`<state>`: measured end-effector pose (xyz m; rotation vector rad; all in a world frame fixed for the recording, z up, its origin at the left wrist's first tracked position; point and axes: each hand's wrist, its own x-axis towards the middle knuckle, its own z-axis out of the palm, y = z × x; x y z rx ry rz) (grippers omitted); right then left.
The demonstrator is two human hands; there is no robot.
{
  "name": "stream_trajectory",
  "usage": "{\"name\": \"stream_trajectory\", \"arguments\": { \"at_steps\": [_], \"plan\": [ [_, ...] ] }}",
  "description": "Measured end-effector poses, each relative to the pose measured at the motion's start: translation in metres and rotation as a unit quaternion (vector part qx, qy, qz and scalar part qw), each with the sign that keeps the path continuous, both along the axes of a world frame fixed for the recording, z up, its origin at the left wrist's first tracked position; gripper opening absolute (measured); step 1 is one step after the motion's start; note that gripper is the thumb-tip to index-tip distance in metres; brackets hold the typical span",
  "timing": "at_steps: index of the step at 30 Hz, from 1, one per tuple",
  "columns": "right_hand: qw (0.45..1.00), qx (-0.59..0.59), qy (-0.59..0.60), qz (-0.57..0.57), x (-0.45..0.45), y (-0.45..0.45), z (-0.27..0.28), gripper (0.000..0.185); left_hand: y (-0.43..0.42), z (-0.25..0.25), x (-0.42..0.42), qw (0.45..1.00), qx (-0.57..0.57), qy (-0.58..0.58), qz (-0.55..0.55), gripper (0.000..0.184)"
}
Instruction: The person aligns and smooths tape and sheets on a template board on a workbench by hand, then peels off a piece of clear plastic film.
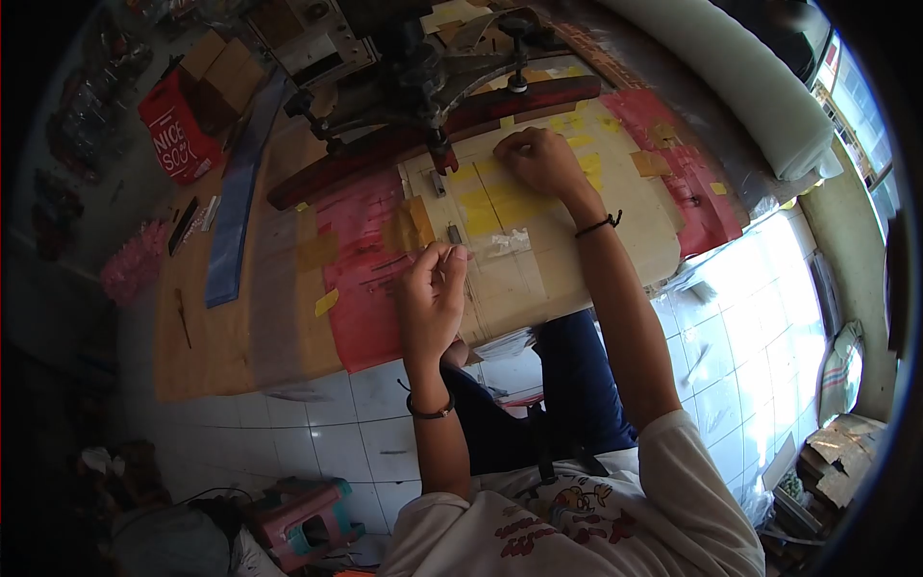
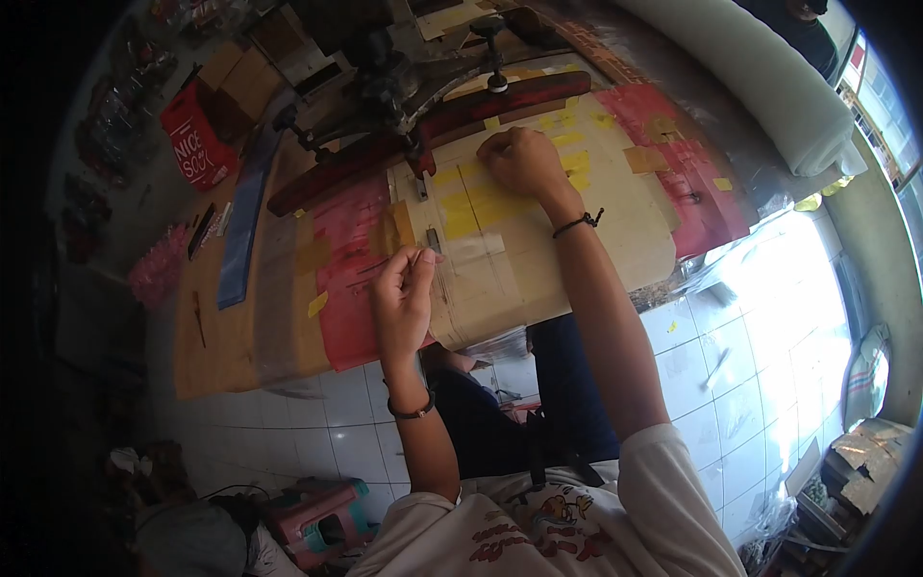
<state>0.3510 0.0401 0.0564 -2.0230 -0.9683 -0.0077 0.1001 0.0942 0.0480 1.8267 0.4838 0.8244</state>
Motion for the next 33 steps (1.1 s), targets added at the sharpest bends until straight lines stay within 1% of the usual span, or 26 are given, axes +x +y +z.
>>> {"name": "stream_trajectory", "arguments": {
  "at_steps": [7, 10, 13, 14, 16, 19, 22, 25, 28, 33],
  "plan": [
    [0.998, 0.003, 0.041, 0.047, -0.001, -0.005, 0.006, 0.022, 0.001, 0.001, -0.001, 1.000, 0.000, 0.001, -0.003, 0.024],
    [0.997, -0.011, 0.055, 0.061, -0.001, -0.006, 0.007, 0.025, 0.001, 0.003, -0.001, 1.000, -0.015, 0.011, -0.003, 0.025],
    [0.985, -0.017, 0.082, 0.153, -0.003, -0.009, 0.011, 0.034, 0.001, 0.002, 0.000, 0.998, -0.051, -0.023, -0.009, 0.026],
    [0.984, -0.017, 0.100, 0.144, -0.007, -0.010, 0.013, 0.037, 0.002, 0.002, -0.001, 0.998, -0.054, -0.018, -0.009, 0.026],
    [0.984, -0.014, 0.133, 0.121, -0.022, -0.015, 0.035, 0.042, 0.005, 0.002, -0.002, 0.998, -0.058, -0.013, -0.013, 0.027],
    [0.954, 0.127, 0.224, 0.156, -0.037, -0.035, 0.034, 0.045, 0.005, -0.002, 0.002, 0.994, -0.075, -0.076, -0.010, 0.026],
    [0.962, 0.162, 0.140, 0.170, -0.076, -0.054, 0.028, 0.040, 0.007, 0.001, -0.003, 0.997, -0.066, -0.032, -0.014, 0.026],
    [0.924, 0.112, 0.251, 0.265, -0.080, -0.066, 0.008, 0.037, 0.008, 0.001, -0.002, 0.996, -0.073, -0.043, -0.012, 0.025],
    [0.948, 0.076, 0.233, 0.202, -0.082, -0.074, 0.013, 0.033, 0.002, 0.007, 0.000, 0.997, -0.066, -0.049, 0.001, 0.026],
    [0.955, 0.096, 0.208, 0.191, -0.080, -0.070, 0.011, 0.033, 0.002, 0.010, 0.001, 0.993, -0.085, -0.081, -0.004, 0.022]
  ]
}}
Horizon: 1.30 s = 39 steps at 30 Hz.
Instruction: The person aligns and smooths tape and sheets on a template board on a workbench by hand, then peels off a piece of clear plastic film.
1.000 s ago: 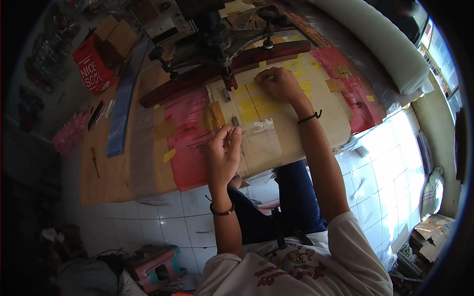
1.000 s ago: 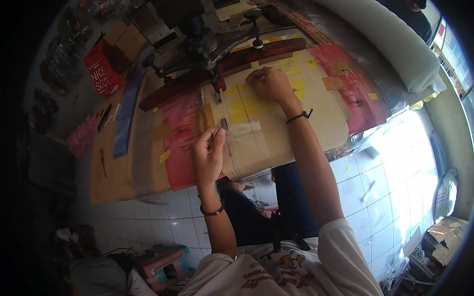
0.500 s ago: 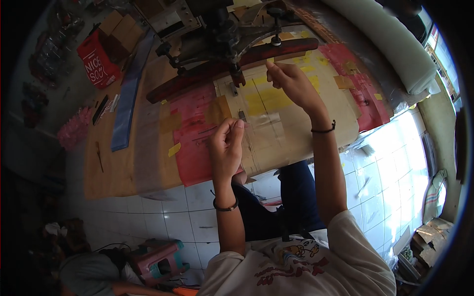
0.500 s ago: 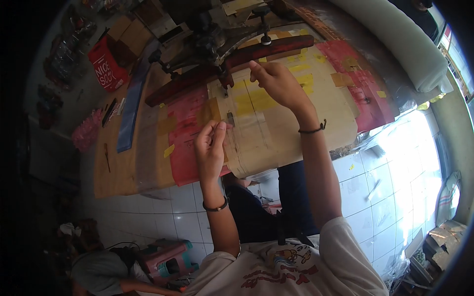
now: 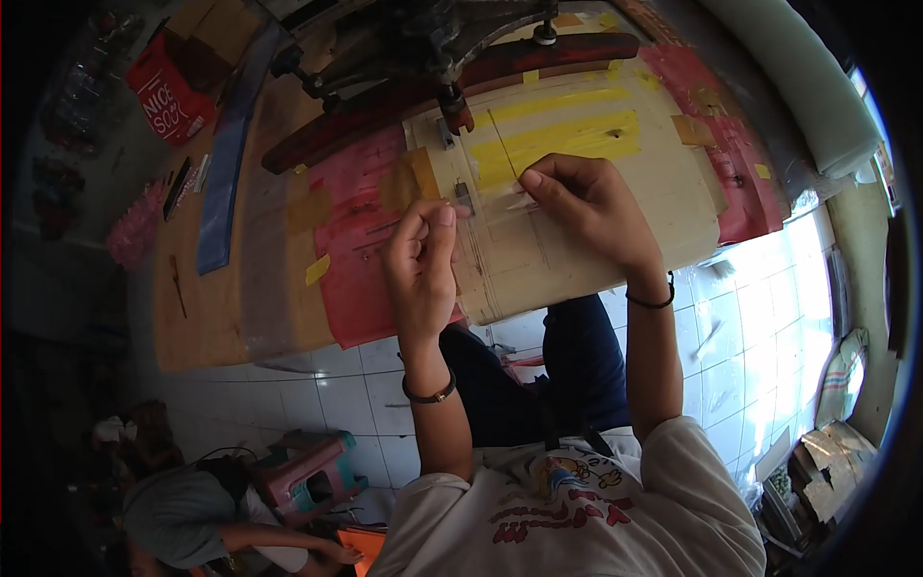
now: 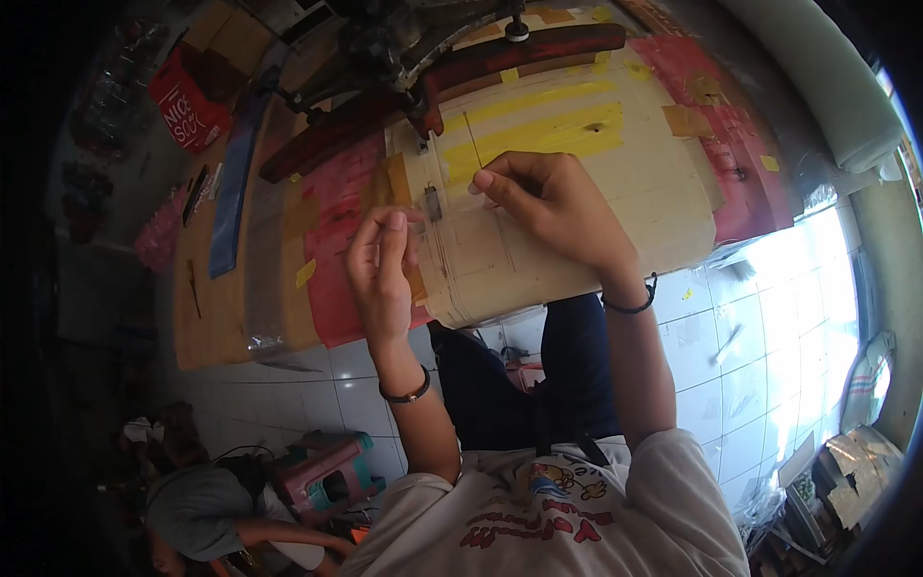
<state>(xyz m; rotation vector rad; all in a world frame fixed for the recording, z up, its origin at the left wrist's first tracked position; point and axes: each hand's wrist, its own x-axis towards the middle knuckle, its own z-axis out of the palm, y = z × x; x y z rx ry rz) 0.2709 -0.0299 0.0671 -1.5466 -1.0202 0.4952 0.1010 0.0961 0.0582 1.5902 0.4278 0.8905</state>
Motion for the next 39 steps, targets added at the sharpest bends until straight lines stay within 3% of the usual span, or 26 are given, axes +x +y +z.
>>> {"name": "stream_trajectory", "arguments": {
  "at_steps": [8, 17, 21, 24, 31, 34, 37, 39],
  "plan": [
    [1.000, 0.018, -0.006, -0.011, -0.002, -0.001, -0.005, 0.035, 0.000, -0.003, 0.000, 0.999, 0.002, -0.019, 0.026, 0.022],
    [1.000, 0.011, -0.006, -0.021, -0.002, -0.004, 0.002, 0.034, 0.003, -0.001, -0.004, 0.999, 0.024, 0.024, 0.032, 0.046],
    [1.000, 0.023, 0.012, -0.017, -0.002, -0.001, -0.005, 0.033, 0.001, -0.005, 0.000, 0.999, 0.014, -0.006, 0.030, 0.023],
    [1.000, 0.025, 0.010, -0.009, -0.005, -0.003, 0.000, 0.037, 0.003, -0.012, 0.001, 0.997, 0.059, -0.003, 0.050, 0.019],
    [0.995, 0.010, 0.100, 0.007, -0.002, -0.005, 0.005, 0.056, 0.001, -0.004, 0.002, 0.997, 0.007, -0.040, 0.072, 0.023],
    [0.996, -0.003, 0.088, 0.018, -0.002, -0.007, 0.008, 0.048, 0.001, -0.004, 0.002, 0.996, -0.009, -0.038, 0.081, 0.024],
    [0.998, 0.018, -0.048, 0.032, -0.005, -0.003, -0.001, 0.036, 0.000, -0.003, 0.002, 0.996, -0.004, -0.035, 0.086, 0.026],
    [0.999, 0.005, -0.039, 0.030, -0.005, -0.004, -0.001, 0.031, 0.005, -0.008, -0.004, 0.998, -0.026, -0.036, 0.054, 0.021]
  ]
}}
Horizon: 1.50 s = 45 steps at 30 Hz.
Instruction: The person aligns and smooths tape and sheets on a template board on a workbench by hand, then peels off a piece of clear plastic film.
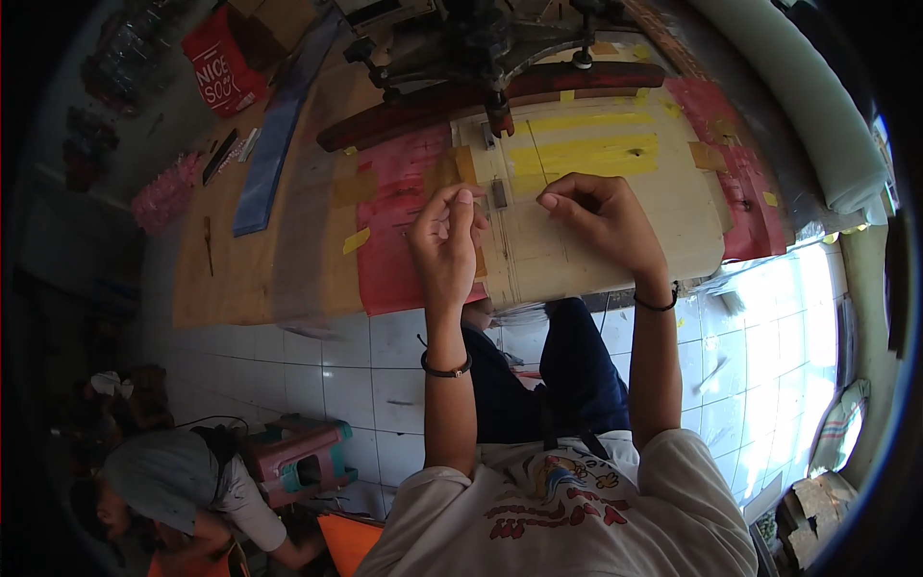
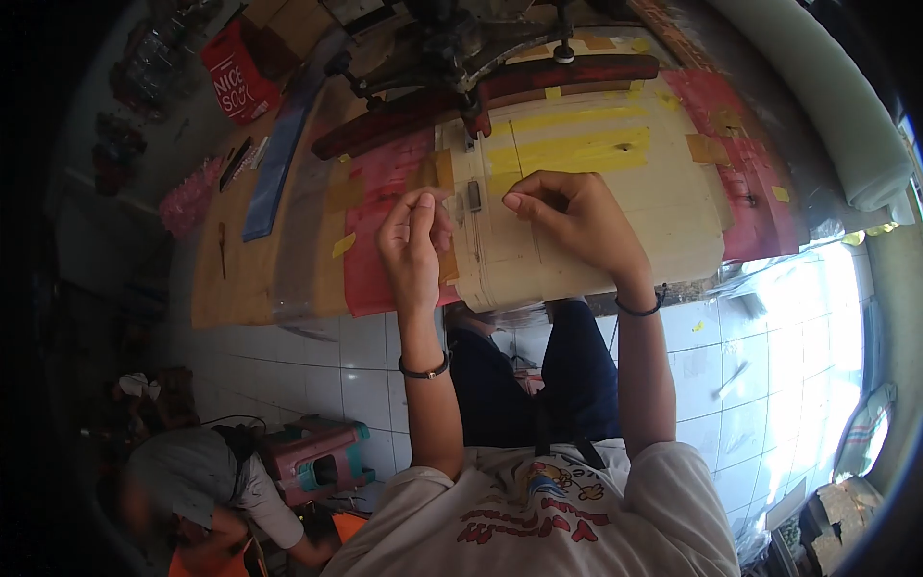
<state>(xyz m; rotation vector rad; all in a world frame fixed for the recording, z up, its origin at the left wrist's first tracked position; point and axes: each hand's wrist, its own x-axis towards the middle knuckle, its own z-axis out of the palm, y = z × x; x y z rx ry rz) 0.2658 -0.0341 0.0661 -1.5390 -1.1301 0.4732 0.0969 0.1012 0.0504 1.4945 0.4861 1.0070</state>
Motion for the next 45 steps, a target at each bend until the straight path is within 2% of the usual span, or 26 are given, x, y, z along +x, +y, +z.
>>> {"name": "stream_trajectory", "arguments": {
  "at_steps": [2, 5, 11, 16, 20, 22, 24, 25, 27, 28, 30, 31, 32, 34, 35, 36, 38, 40, 41, 42, 43, 45],
  "plan": [
    [1.000, -0.006, 0.005, -0.003, 0.000, 0.000, 0.000, 0.028, -0.001, 0.003, -0.002, 1.000, -0.021, 0.009, -0.016, 0.023],
    [1.000, -0.011, 0.009, -0.010, 0.000, 0.000, 0.000, 0.028, -0.002, 0.004, -0.002, 0.996, -0.052, -0.054, -0.044, 0.029],
    [1.000, -0.015, 0.012, -0.014, 0.000, 0.000, -0.002, 0.026, -0.001, -0.003, 0.003, 1.000, 0.003, -0.003, -0.014, 0.025],
    [0.999, -0.017, -0.004, -0.027, -0.001, 0.000, 0.000, 0.024, 0.003, -0.007, 0.004, 0.999, 0.010, -0.025, -0.018, 0.020],
    [0.996, 0.044, 0.079, 0.016, -0.017, -0.010, 0.003, 0.023, 0.001, 0.006, -0.001, 0.997, 0.020, -0.060, -0.038, 0.018],
    [0.986, 0.109, 0.110, 0.060, -0.045, -0.024, 0.019, 0.024, -0.016, 0.026, -0.016, 0.992, 0.066, -0.108, -0.016, 0.019],
    [0.963, 0.143, 0.164, 0.160, -0.077, -0.041, 0.011, 0.031, -0.037, 0.056, -0.034, 0.976, 0.101, -0.192, -0.012, 0.022],
    [0.963, 0.136, 0.145, 0.183, -0.094, -0.045, -0.005, 0.029, -0.049, 0.075, -0.048, 0.962, 0.111, -0.248, -0.018, 0.025],
    [0.967, 0.079, 0.081, 0.230, -0.113, -0.046, -0.055, 0.022, -0.073, 0.106, -0.078, 0.932, 0.106, -0.342, 0.063, 0.033],
    [0.966, 0.028, 0.039, 0.254, -0.120, -0.047, -0.088, 0.017, -0.080, 0.118, -0.099, 0.900, 0.116, -0.419, 0.010, 0.031],
    [0.957, -0.174, 0.102, 0.210, -0.141, -0.060, -0.172, 0.013, -0.096, 0.142, -0.140, 0.814, 0.133, -0.553, -0.120, 0.031],
    [0.961, -0.185, 0.046, 0.201, -0.147, -0.074, -0.229, 0.016, -0.094, 0.151, -0.163, 0.779, 0.138, -0.574, -0.209, 0.040],
    [0.962, -0.196, -0.011, 0.192, -0.141, -0.083, -0.281, 0.020, -0.090, 0.153, -0.177, 0.764, 0.141, -0.580, -0.243, 0.034],
    [0.934, -0.282, -0.067, 0.210, -0.125, -0.079, -0.324, 0.021, -0.087, 0.163, -0.199, 0.736, 0.143, -0.588, -0.305, 0.023],
    [0.955, -0.265, -0.069, 0.117, -0.130, -0.074, -0.302, 0.015, -0.085, 0.165, -0.210, 0.720, 0.143, -0.591, -0.334, 0.018],
    [0.956, -0.260, -0.124, 0.054, -0.130, -0.067, -0.278, 0.012, -0.085, 0.163, -0.218, 0.702, 0.145, -0.597, -0.359, 0.014],
    [0.969, -0.152, -0.189, -0.052, -0.120, -0.059, -0.294, 0.006, -0.085, 0.163, -0.230, 0.680, 0.154, -0.602, -0.390, 0.014],
    [0.960, -0.171, -0.175, -0.136, -0.102, -0.064, -0.280, 0.008, -0.082, 0.161, -0.240, 0.691, 0.165, -0.585, -0.391, 0.022],
    [0.963, -0.142, -0.184, -0.136, -0.082, -0.074, -0.298, 0.011, -0.081, 0.159, -0.243, 0.700, 0.173, -0.574, -0.388, 0.026],
    [0.948, -0.181, -0.194, -0.176, -0.071, -0.089, -0.287, 0.013, -0.079, 0.155, -0.245, 0.709, 0.182, -0.563, -0.384, 0.030],
    [0.942, -0.160, -0.212, -0.207, -0.053, -0.108, -0.291, 0.013, -0.075, 0.152, -0.247, 0.716, 0.186, -0.553, -0.383, 0.034],
    [0.919, -0.170, -0.163, -0.316, -0.031, -0.143, -0.267, 0.013, -0.070, 0.143, -0.249, 0.730, 0.204, -0.526, -0.387, 0.042]
  ]
}}
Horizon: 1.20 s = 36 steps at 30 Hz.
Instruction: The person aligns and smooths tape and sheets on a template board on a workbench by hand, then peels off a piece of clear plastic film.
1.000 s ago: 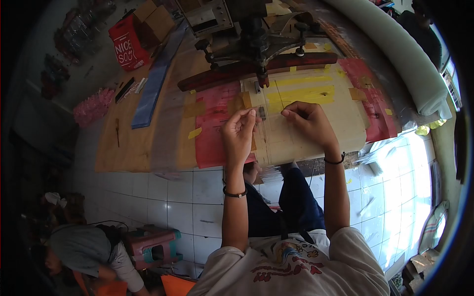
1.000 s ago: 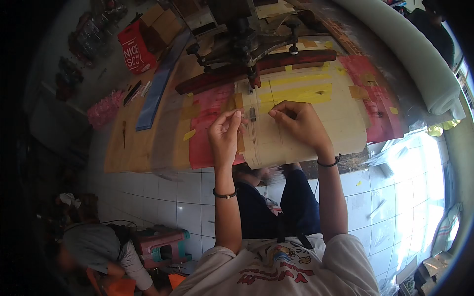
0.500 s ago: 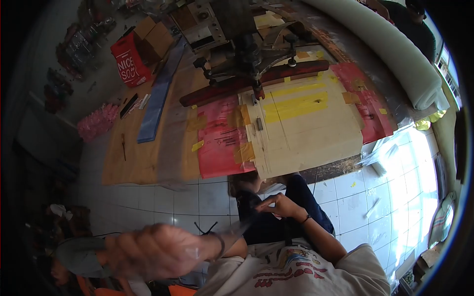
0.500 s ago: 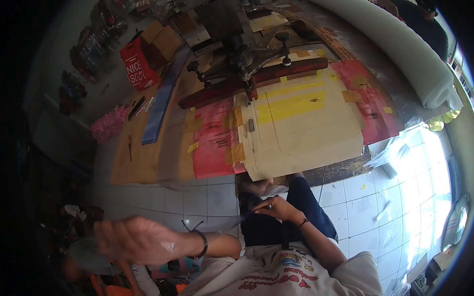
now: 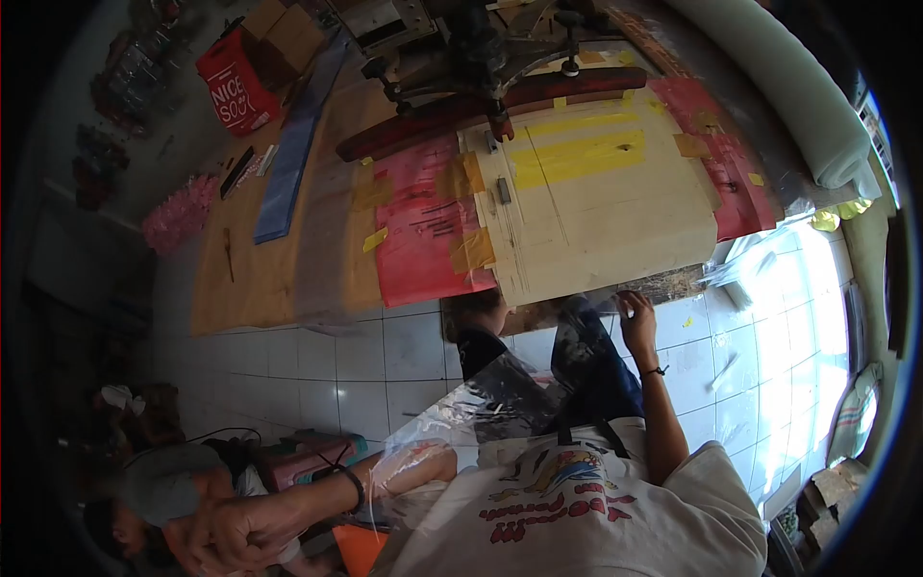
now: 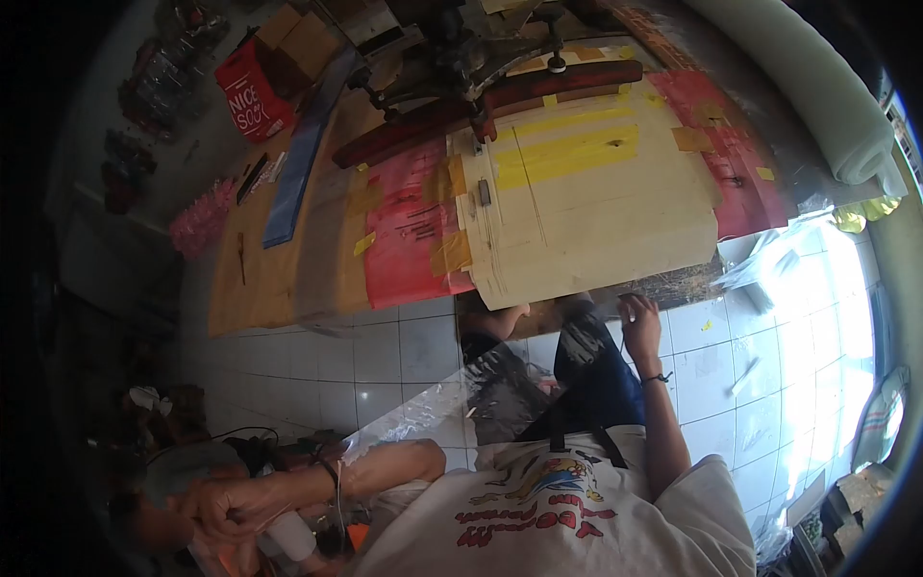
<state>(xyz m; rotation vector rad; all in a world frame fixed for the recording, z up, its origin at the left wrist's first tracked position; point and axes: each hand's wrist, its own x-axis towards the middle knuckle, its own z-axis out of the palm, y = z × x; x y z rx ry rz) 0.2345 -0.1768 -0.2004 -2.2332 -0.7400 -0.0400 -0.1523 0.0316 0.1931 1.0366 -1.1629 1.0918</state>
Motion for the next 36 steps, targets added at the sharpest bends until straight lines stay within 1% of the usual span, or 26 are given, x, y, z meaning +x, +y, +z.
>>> {"name": "stream_trajectory", "arguments": {
  "at_steps": [1, 2, 3, 4, 5, 6, 7, 8, 10, 11, 13, 15, 16, 18, 19, 20, 21, 22, 23, 25, 26, 28, 29, 32, 35, 36],
  "plan": [
    [1.000, -0.001, -0.014, -0.013, 0.014, -0.025, 0.008, 0.021, 0.003, -0.007, 0.000, 1.000, 0.015, 0.011, 0.010, 0.047],
    [0.998, 0.037, -0.010, -0.057, 0.026, -0.052, 0.006, 0.023, 0.006, -0.016, 0.001, 0.999, 0.035, 0.028, 0.023, 0.051],
    [0.994, 0.045, 0.016, -0.098, 0.038, -0.082, 0.013, 0.030, 0.009, -0.025, 0.004, 0.997, 0.054, 0.043, 0.034, 0.055],
    [0.980, 0.112, 0.052, -0.158, 0.051, -0.116, 0.011, 0.042, 0.016, -0.035, 0.011, 0.993, 0.084, 0.069, 0.041, 0.060],
    [0.913, 0.303, 0.174, -0.210, 0.065, -0.150, 0.010, 0.050, 0.022, -0.045, 0.019, 0.985, 0.120, 0.124, 0.014, 0.064],
    [0.899, 0.310, 0.170, -0.259, 0.072, -0.182, 0.025, 0.051, 0.030, -0.056, 0.031, 0.961, 0.169, 0.218, -0.033, 0.068],
    [0.892, 0.277, 0.152, -0.324, 0.061, -0.172, 0.092, 0.055, 0.035, -0.063, 0.045, 0.913, 0.214, 0.337, -0.086, 0.078],
    [0.898, 0.292, 0.079, -0.321, 0.067, -0.192, 0.109, 0.056, 0.040, -0.069, 0.059, 0.847, 0.251, 0.453, -0.123, 0.091],
    [0.900, 0.332, -0.021, -0.283, 0.058, -0.179, 0.179, 0.053, 0.038, -0.083, 0.089, 0.826, 0.298, 0.479, 0.012, 0.105],
    [0.920, 0.283, -0.088, -0.257, 0.058, -0.173, 0.202, 0.050, 0.036, -0.082, 0.099, 0.805, 0.296, 0.513, 0.028, 0.101],
    [0.870, 0.472, -0.073, -0.124, 0.056, -0.143, 0.240, 0.047, 0.034, -0.079, 0.117, 0.758, 0.292, 0.580, 0.063, 0.092],
    [0.917, 0.369, -0.133, -0.078, 0.046, -0.097, 0.271, 0.046, 0.029, -0.083, 0.135, 0.717, 0.267, 0.615, 0.188, 0.083],
    [0.915, 0.360, -0.182, -0.008, 0.047, -0.074, 0.273, 0.042, 0.028, -0.087, 0.143, 0.690, 0.252, 0.630, 0.252, 0.081],
    [0.890, 0.343, -0.262, 0.150, 0.048, -0.027, 0.277, 0.033, 0.041, -0.109, 0.162, 0.626, 0.244, 0.581, 0.459, 0.076],
    [0.898, 0.322, -0.244, 0.174, 0.044, -0.002, 0.281, 0.031, 0.046, -0.122, 0.166, 0.581, 0.236, 0.547, 0.555, 0.076],
    [0.905, 0.262, -0.277, 0.191, 0.042, 0.021, 0.288, 0.032, 0.049, -0.136, 0.166, 0.553, 0.262, 0.538, 0.580, 0.077],
    [0.916, 0.150, -0.326, 0.179, 0.037, 0.037, 0.295, 0.025, 0.052, -0.148, 0.167, 0.524, 0.288, 0.528, 0.603, 0.078],
    [0.943, 0.103, -0.257, 0.184, 0.025, 0.054, 0.301, 0.024, 0.054, -0.152, 0.168, 0.495, 0.313, 0.516, 0.625, 0.080],
    [0.947, 0.094, -0.233, 0.201, 0.020, 0.072, 0.300, 0.030, 0.054, -0.151, 0.167, 0.499, 0.310, 0.519, 0.621, 0.078],
    [0.949, 0.058, -0.203, 0.234, 0.025, 0.094, 0.283, 0.028, 0.051, -0.147, 0.163, 0.509, 0.304, 0.530, 0.606, 0.075],
    [0.947, 0.036, -0.209, 0.243, 0.027, 0.098, 0.274, 0.026, 0.062, -0.144, 0.161, 0.513, 0.303, 0.558, 0.577, 0.069],
    [0.939, -0.009, -0.226, 0.259, 0.036, 0.102, 0.263, 0.025, 0.086, -0.135, 0.164, 0.478, 0.259, 0.566, 0.619, 0.066],
    [0.940, -0.003, -0.218, 0.261, 0.039, 0.101, 0.262, 0.024, 0.099, -0.131, 0.167, 0.461, 0.235, 0.570, 0.638, 0.064],
    [0.943, 0.006, -0.198, 0.266, 0.038, 0.098, 0.260, 0.023, 0.165, -0.141, 0.173, 0.317, 0.281, 0.579, 0.697, 0.066],
    [0.944, 0.007, -0.201, 0.262, 0.041, 0.100, 0.262, 0.023, 0.176, -0.132, 0.169, 0.323, 0.239, 0.616, 0.678, 0.067],
    [0.945, 0.006, -0.199, 0.260, 0.041, 0.101, 0.261, 0.023, 0.178, -0.134, 0.170, 0.328, 0.228, 0.609, 0.685, 0.065]
  ]
}}
